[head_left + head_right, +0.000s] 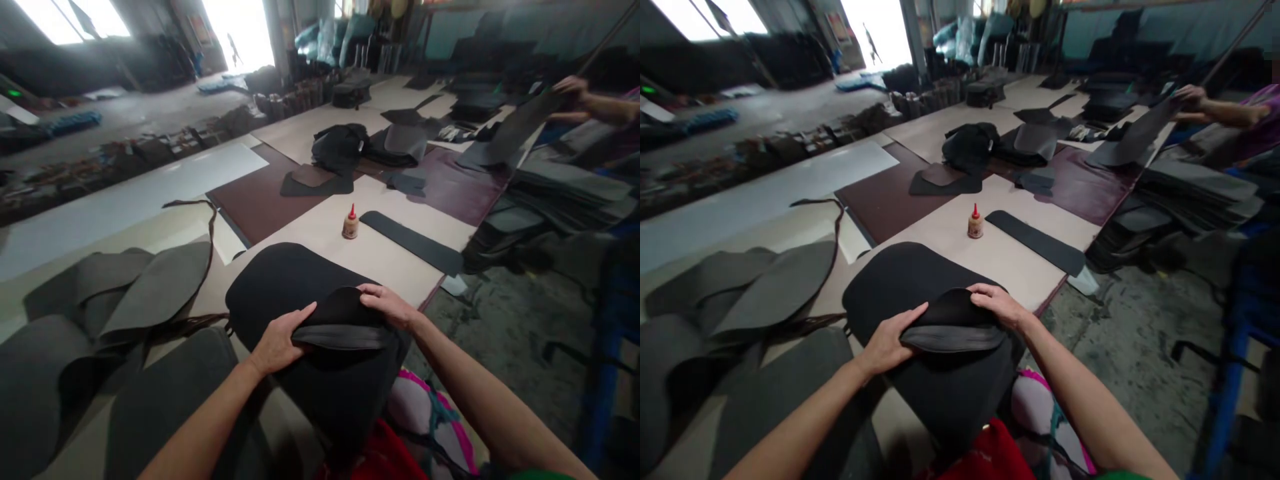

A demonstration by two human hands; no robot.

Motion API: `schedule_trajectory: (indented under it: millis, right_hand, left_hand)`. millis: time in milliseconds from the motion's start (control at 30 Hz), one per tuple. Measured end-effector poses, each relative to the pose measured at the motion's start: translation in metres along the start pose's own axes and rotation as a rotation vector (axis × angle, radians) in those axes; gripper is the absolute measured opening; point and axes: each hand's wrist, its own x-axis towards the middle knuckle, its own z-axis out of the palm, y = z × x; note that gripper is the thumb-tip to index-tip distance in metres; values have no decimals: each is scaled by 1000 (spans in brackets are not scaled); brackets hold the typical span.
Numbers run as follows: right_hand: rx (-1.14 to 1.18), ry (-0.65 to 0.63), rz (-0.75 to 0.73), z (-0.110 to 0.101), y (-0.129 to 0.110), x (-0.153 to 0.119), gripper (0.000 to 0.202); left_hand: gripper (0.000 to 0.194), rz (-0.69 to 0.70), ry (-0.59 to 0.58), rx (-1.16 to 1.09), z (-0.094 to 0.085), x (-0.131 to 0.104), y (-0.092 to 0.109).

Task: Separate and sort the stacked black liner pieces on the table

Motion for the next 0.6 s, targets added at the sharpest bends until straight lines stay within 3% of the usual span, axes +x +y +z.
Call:
schedule_trajectory:
  millis: [133,300,400,500,600]
  right_hand:
    - [-53,35,-21,3,2,3,40]
    - [-183,157,-119,8,8,11,53]
    - [-334,217,-158,9,10,14,38]
    - [-386,184,-145,7,9,10,24]
    - [-435,60,-126,3,1,-3,20]
  left_hand:
    - [83,42,34,5,1,0,2]
    - [72,147,85,77,5,-3,-1]
    - [64,198,57,119,3,-3,1]
    - [52,230,16,149,0,-2,4]
    - [46,244,21,151,0,-1,6]
